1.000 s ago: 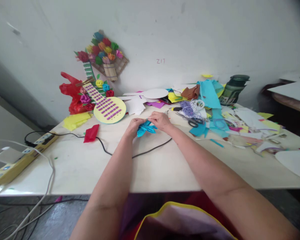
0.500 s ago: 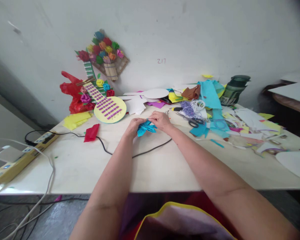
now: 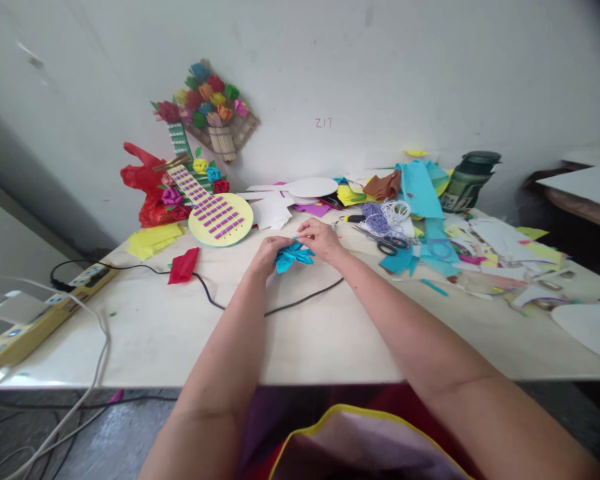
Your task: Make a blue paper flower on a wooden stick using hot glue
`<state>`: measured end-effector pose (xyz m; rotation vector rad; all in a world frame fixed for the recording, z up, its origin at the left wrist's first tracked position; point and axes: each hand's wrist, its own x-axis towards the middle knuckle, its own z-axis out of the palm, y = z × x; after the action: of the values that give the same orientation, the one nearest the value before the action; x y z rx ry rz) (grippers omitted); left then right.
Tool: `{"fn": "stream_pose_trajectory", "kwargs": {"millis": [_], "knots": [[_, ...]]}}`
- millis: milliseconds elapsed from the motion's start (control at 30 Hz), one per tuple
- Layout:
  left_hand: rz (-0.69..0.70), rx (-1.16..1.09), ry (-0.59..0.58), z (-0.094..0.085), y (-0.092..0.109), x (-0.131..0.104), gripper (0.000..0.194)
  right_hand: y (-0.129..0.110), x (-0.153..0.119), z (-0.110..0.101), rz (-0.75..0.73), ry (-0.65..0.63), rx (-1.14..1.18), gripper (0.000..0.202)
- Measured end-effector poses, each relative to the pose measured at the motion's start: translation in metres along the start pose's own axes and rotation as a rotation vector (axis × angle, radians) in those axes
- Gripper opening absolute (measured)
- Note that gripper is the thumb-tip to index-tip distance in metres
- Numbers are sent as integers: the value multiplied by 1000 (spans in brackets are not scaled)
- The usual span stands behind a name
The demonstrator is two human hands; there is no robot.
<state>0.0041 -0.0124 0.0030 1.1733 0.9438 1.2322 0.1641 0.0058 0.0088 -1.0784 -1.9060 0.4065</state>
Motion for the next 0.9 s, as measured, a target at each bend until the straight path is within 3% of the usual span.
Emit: {"fn": "stream_pose_trajectory", "kwargs": {"millis": [267, 467, 900], "knots": [[6, -63, -9, -1, -3, 2, 23, 5, 2, 3, -27, 6, 105, 7], [11, 41, -35, -1, -1, 1, 36, 4, 1, 3, -27, -1, 98, 8], [46, 64, -83, -2, 1, 0, 33, 5, 1, 5, -2, -9, 121, 8]]}}
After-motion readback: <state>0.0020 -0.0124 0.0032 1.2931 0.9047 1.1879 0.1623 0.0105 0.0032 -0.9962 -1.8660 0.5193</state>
